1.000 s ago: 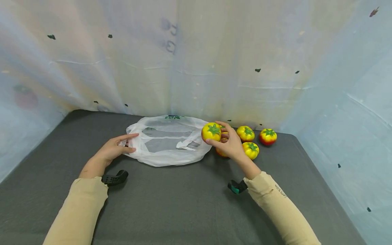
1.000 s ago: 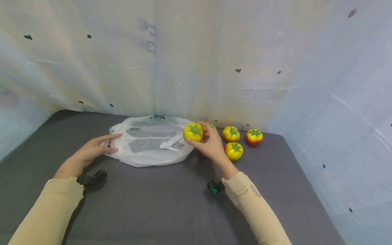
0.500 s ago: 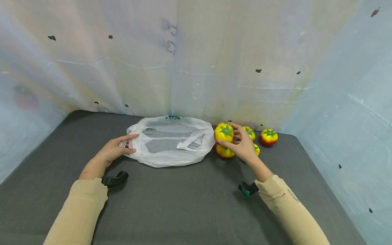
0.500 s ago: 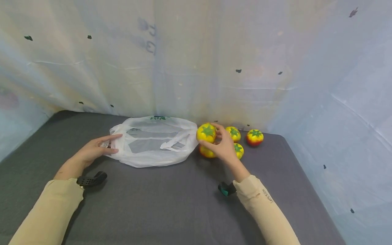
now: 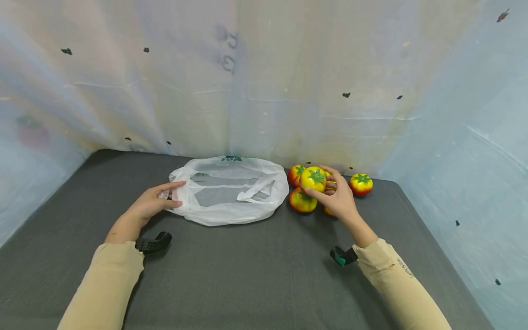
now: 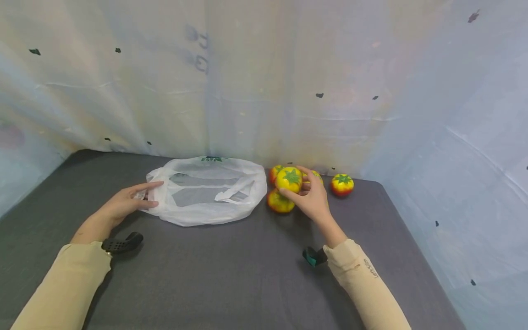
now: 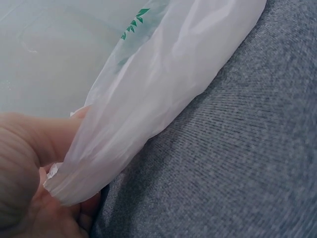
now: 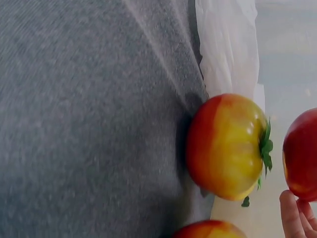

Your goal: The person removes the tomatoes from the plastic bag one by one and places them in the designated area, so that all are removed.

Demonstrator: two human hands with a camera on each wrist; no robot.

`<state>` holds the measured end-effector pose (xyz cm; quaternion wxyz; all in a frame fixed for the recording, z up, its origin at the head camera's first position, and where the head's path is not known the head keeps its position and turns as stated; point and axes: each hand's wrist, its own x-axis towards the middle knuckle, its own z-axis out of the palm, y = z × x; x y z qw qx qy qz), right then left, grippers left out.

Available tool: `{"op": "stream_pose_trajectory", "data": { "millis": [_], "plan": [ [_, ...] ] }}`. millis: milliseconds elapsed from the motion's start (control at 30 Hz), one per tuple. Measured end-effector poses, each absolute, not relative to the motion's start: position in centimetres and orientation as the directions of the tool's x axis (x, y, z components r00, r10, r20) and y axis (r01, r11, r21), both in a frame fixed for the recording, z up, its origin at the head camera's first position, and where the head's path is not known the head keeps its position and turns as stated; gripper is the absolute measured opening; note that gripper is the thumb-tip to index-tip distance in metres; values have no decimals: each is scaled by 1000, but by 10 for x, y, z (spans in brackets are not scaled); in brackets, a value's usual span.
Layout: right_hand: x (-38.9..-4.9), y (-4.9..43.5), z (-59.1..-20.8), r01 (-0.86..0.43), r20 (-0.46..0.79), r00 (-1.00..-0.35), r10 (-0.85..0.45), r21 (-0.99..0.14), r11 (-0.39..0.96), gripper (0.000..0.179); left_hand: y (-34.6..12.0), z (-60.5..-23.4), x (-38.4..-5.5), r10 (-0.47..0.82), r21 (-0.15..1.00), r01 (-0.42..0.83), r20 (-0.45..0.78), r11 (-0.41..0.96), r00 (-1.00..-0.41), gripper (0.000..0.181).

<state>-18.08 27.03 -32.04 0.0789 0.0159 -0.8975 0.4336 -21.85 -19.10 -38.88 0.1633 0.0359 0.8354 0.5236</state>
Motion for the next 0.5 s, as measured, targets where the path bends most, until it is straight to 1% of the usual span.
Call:
{"op": "stream_pose_trajectory", "data": {
  "millis": [267,500],
  "plan": [
    [-174,280,-319,-70,176,-978,112,-781,621,76,-196,-391,-218,231,879,-108,-237,464,-944,74],
    [-169,290,-313,-31,197,-963,182,-755,655,77,-192,-389,-218,233,881,-94,-224,463,-946,72]
  ]
}}
